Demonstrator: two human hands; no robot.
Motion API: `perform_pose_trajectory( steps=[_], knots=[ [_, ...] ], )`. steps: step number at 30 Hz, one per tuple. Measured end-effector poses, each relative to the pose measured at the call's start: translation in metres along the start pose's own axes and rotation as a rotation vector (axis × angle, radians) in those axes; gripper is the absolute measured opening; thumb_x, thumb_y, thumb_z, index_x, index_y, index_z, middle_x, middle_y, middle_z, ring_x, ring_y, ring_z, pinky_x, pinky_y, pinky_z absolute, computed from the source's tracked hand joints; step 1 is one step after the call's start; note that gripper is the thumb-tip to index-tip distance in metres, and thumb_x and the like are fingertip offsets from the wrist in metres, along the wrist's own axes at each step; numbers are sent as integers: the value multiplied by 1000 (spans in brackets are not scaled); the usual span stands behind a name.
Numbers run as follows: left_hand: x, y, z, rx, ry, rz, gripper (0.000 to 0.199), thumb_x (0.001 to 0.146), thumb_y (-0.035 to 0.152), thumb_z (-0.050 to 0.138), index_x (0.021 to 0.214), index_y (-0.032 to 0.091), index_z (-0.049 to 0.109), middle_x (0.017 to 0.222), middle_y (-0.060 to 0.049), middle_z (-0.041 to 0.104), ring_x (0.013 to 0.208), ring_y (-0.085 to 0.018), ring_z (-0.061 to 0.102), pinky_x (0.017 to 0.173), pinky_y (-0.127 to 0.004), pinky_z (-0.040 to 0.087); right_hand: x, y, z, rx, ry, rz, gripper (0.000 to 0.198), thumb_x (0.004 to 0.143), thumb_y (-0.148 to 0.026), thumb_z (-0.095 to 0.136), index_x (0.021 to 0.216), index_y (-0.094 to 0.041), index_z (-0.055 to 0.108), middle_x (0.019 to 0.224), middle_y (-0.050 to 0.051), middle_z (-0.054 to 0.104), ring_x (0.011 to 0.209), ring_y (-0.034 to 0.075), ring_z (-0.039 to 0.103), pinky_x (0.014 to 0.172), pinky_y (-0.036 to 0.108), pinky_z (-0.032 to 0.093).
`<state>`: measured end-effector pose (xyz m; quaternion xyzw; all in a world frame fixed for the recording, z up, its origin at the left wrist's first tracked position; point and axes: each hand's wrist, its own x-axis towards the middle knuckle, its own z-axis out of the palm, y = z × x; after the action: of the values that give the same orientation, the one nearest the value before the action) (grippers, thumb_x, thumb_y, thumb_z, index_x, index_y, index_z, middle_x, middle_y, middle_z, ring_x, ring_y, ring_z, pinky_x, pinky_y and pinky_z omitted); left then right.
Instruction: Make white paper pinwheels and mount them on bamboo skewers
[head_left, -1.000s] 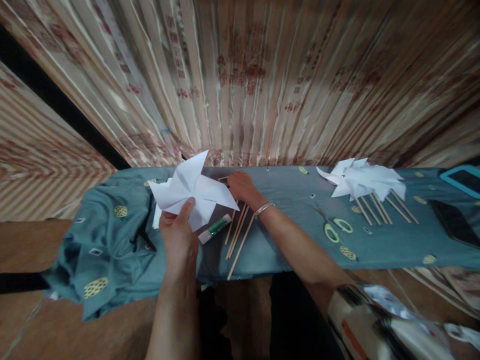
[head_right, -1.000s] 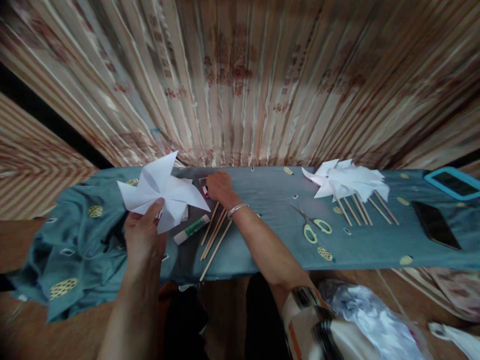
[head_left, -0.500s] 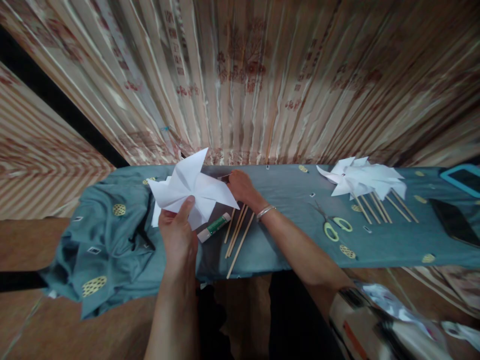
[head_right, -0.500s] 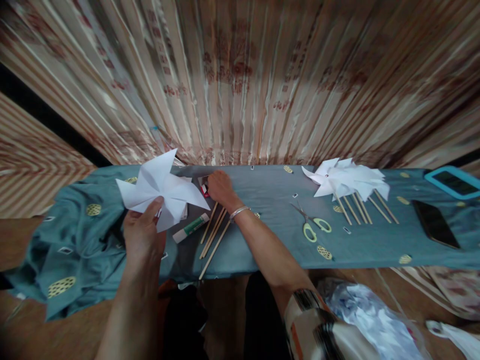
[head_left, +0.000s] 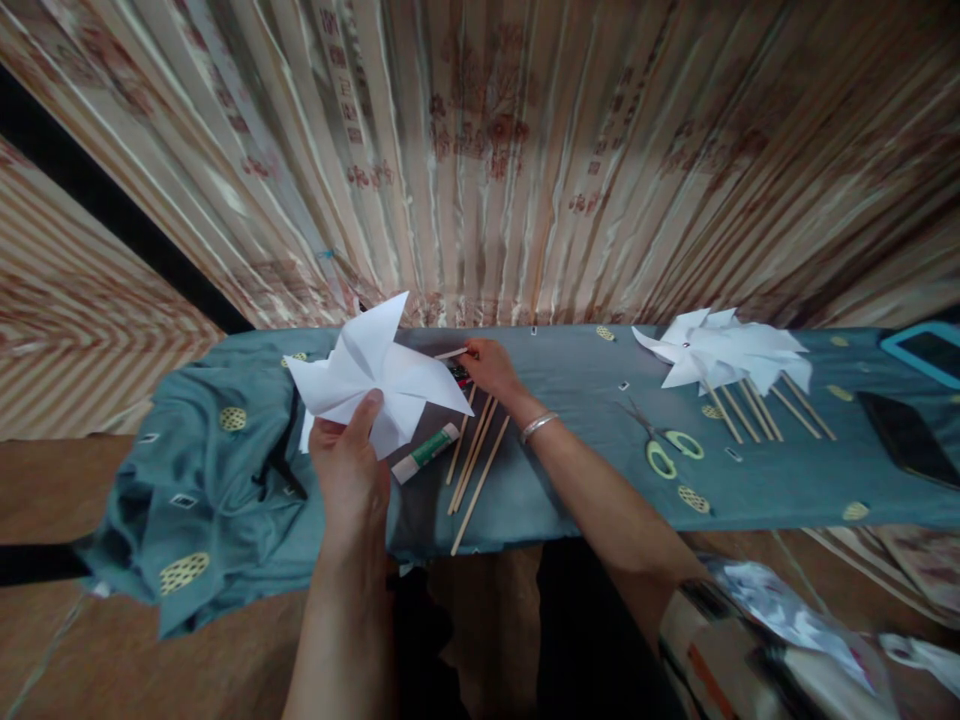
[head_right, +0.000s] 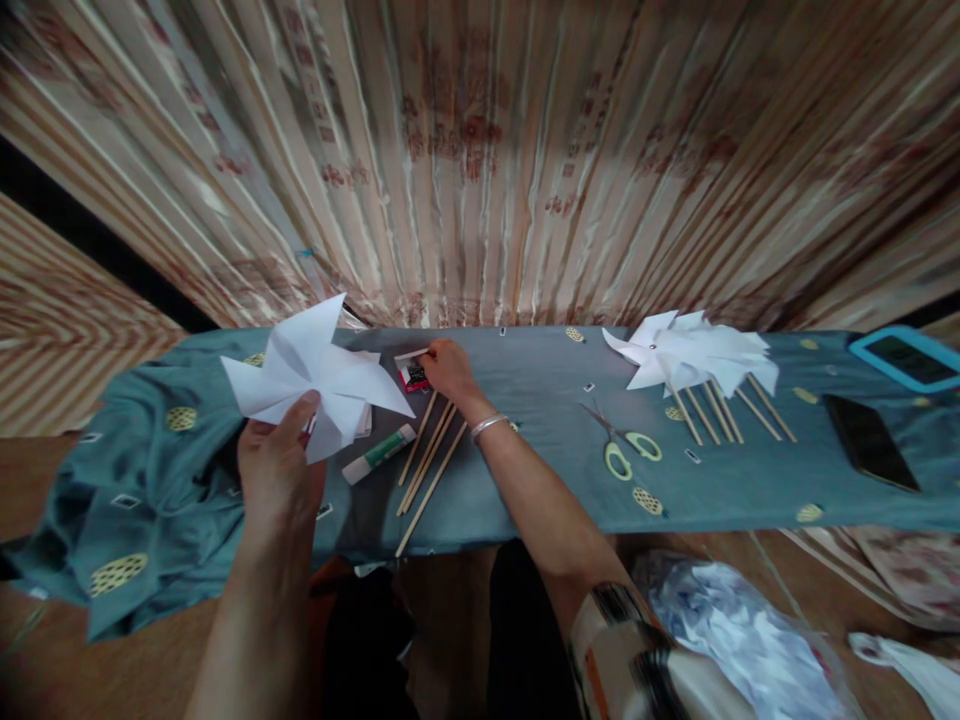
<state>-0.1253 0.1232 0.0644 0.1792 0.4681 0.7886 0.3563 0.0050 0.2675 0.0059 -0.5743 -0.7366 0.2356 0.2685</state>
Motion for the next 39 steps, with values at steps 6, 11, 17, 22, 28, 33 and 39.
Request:
perform_pose_trajectory(
  steps=[6, 11, 17, 22, 28, 33, 39],
  knots=[
    [1, -1, 1, 21, 28, 12, 30, 57, 16, 77, 85, 17, 67, 86, -2, 74, 82, -18, 70, 86, -33, 55, -3, 9, 0, 283, -1, -4, 17, 81, -18, 61, 66, -16, 69, 84, 5, 74, 81, 18, 67, 77, 28, 48],
    [2, -4, 2, -6, 14, 22, 29, 53, 14, 77, 81, 18, 66, 82, 0, 74, 77, -16, 69, 86, -33, 56, -35, 30, -13, 466, 30, -5, 28, 86, -32, 55, 66, -17, 67, 97, 6, 74, 89, 16, 68, 81, 28, 50],
    [-5, -10, 5, 9, -58, 1, 27, 53, 16, 78, 77, 17, 67, 80, -1, 73, 76, -17, 69, 84, -32, 56, -112, 74, -47, 426, 133, 42, 29, 83, -43, 57, 69, -19, 65, 103, 10, 72, 94, 21, 67, 84, 35, 50],
    [-19, -23, 15, 46, -120, 6, 26, 54, 18, 79, 77, 16, 67, 78, -1, 72, 76, -16, 68, 82, -29, 54, -160, 96, -75, 231, 251, 63, 19, 83, -33, 56, 69, -21, 60, 115, 14, 66, 113, 28, 59, 101, 47, 39],
    [-35, -48, 30, 99, -218, -33, 36, 56, 22, 79, 90, 17, 67, 77, -1, 72, 73, -18, 67, 78, -32, 54, -178, 106, -79, 71, 243, 25, 14, 84, -28, 57, 74, -19, 62, 124, 16, 62, 126, 29, 49, 109, 48, 32],
    [-45, -63, 45, 109, -321, -58, 44, 59, 24, 77, 101, 16, 65, 83, -3, 72, 78, -19, 68, 79, -32, 54, -184, 117, -88, 115, 219, 9, 17, 87, -31, 56, 86, -20, 68, 119, 14, 65, 116, 25, 59, 104, 43, 41],
    [-52, -74, 58, 110, -352, -93, 44, 58, 23, 77, 99, 16, 65, 78, -2, 71, 76, -20, 68, 75, -33, 54, -178, 125, -94, 123, 167, -6, 23, 88, -27, 52, 101, -22, 70, 128, 11, 62, 122, 23, 56, 107, 43, 39]
  ],
)
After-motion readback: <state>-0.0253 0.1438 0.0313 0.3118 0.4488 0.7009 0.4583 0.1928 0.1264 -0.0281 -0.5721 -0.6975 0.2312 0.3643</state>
